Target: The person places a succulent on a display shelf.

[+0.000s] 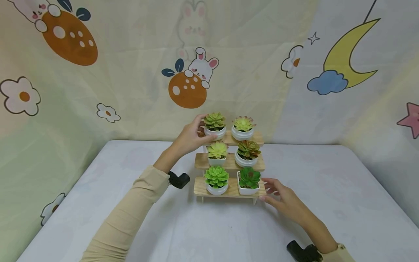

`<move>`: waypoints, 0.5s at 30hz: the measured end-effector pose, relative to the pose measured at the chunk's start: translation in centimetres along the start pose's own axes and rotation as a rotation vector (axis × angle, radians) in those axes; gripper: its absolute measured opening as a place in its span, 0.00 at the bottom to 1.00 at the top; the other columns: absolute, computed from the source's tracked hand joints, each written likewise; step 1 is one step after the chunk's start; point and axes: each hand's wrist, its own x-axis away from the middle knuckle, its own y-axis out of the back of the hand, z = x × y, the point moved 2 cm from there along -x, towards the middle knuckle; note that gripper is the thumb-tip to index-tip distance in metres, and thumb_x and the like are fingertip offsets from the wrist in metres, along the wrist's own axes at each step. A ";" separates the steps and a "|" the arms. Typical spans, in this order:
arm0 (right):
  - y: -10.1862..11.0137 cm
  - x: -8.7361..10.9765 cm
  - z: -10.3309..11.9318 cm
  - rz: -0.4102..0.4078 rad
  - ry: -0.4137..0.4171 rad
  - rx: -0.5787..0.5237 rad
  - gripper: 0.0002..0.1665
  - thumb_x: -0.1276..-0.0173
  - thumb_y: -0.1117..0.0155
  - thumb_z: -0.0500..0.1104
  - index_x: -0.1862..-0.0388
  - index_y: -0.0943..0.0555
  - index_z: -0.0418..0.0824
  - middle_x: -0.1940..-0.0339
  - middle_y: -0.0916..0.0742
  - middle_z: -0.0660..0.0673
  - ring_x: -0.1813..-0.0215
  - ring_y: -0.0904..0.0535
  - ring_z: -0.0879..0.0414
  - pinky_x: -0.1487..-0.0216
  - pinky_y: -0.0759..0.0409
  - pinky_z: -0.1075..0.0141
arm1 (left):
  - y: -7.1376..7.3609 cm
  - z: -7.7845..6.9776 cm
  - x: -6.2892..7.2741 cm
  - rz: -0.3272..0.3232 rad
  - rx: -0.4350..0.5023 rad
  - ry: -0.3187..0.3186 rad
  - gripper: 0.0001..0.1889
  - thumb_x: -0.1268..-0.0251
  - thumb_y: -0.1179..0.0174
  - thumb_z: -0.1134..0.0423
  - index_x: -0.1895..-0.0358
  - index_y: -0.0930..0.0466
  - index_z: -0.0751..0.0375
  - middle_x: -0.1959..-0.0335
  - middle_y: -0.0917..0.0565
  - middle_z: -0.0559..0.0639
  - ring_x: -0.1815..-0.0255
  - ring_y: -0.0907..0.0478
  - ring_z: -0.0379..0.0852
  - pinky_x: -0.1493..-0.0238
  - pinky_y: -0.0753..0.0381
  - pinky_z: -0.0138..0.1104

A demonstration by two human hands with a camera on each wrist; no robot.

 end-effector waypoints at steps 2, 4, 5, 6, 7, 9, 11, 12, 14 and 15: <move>0.0 0.0 0.0 0.003 0.002 -0.003 0.32 0.38 0.35 0.46 0.39 0.33 0.35 0.55 0.18 0.42 0.55 0.21 0.52 0.56 0.22 0.56 | 0.0 0.0 0.0 0.005 0.002 -0.001 0.41 0.42 0.37 0.50 0.29 0.49 0.56 0.41 0.28 0.55 0.46 0.26 0.50 0.48 0.23 0.42; 0.0 0.0 0.0 0.006 0.002 -0.006 0.32 0.38 0.36 0.46 0.39 0.33 0.35 0.54 0.18 0.42 0.55 0.21 0.52 0.55 0.22 0.56 | -0.1 0.0 0.0 0.006 0.004 -0.005 0.41 0.42 0.38 0.50 0.29 0.49 0.56 0.41 0.28 0.55 0.46 0.25 0.50 0.48 0.23 0.42; 0.0 0.0 0.0 0.006 -0.002 -0.004 0.32 0.38 0.36 0.46 0.39 0.33 0.36 0.54 0.18 0.42 0.55 0.21 0.52 0.55 0.22 0.56 | -0.1 -0.1 0.1 0.006 0.005 -0.007 0.41 0.41 0.38 0.50 0.29 0.49 0.56 0.41 0.27 0.55 0.46 0.25 0.49 0.48 0.23 0.42; 0.0 0.0 0.0 0.005 -0.004 -0.004 0.32 0.37 0.36 0.46 0.39 0.33 0.36 0.54 0.18 0.42 0.55 0.21 0.51 0.55 0.22 0.55 | -0.1 -0.1 0.1 0.005 0.006 -0.010 0.41 0.41 0.38 0.50 0.29 0.50 0.55 0.41 0.27 0.54 0.47 0.25 0.49 0.48 0.23 0.42; 0.0 0.0 -0.1 0.006 -0.007 -0.004 0.32 0.37 0.36 0.47 0.39 0.33 0.36 0.54 0.18 0.42 0.55 0.21 0.51 0.55 0.22 0.55 | -0.1 -0.1 0.1 0.005 0.007 -0.013 0.41 0.41 0.38 0.50 0.29 0.50 0.55 0.41 0.27 0.54 0.47 0.25 0.49 0.48 0.23 0.42; 0.0 -0.1 -0.1 0.007 -0.007 -0.002 0.32 0.37 0.36 0.47 0.38 0.33 0.35 0.54 0.18 0.42 0.55 0.21 0.51 0.55 0.22 0.55 | -0.1 -0.1 0.1 0.006 0.002 -0.023 0.41 0.41 0.38 0.50 0.28 0.50 0.55 0.41 0.27 0.55 0.47 0.25 0.49 0.48 0.23 0.42; 0.0 0.0 -0.2 0.007 -0.009 0.002 0.32 0.37 0.37 0.47 0.38 0.33 0.35 0.54 0.18 0.42 0.55 0.21 0.50 0.54 0.22 0.55 | -0.1 -0.1 0.1 0.003 -0.006 -0.030 0.41 0.41 0.38 0.50 0.28 0.51 0.53 0.40 0.28 0.56 0.46 0.25 0.49 0.47 0.23 0.42; 0.0 0.0 -0.2 0.008 -0.010 0.002 0.32 0.37 0.36 0.47 0.38 0.34 0.35 0.54 0.18 0.42 0.55 0.21 0.50 0.54 0.22 0.55 | -0.1 -0.1 0.1 0.003 -0.005 -0.033 0.42 0.41 0.38 0.50 0.28 0.52 0.53 0.39 0.28 0.56 0.46 0.25 0.49 0.47 0.23 0.42; 0.0 0.0 -0.2 0.011 -0.013 0.005 0.32 0.37 0.36 0.47 0.38 0.34 0.35 0.54 0.18 0.42 0.54 0.21 0.51 0.54 0.22 0.56 | -0.1 -0.1 0.2 0.001 -0.002 -0.039 0.43 0.41 0.38 0.50 0.27 0.53 0.52 0.37 0.30 0.58 0.47 0.24 0.49 0.46 0.24 0.43; 0.0 0.0 -0.2 0.014 -0.017 0.005 0.32 0.37 0.36 0.47 0.38 0.34 0.36 0.54 0.18 0.42 0.54 0.21 0.51 0.54 0.22 0.56 | -0.1 -0.1 0.3 0.000 0.001 -0.039 0.44 0.41 0.38 0.50 0.27 0.55 0.51 0.36 0.31 0.59 0.47 0.24 0.49 0.46 0.24 0.44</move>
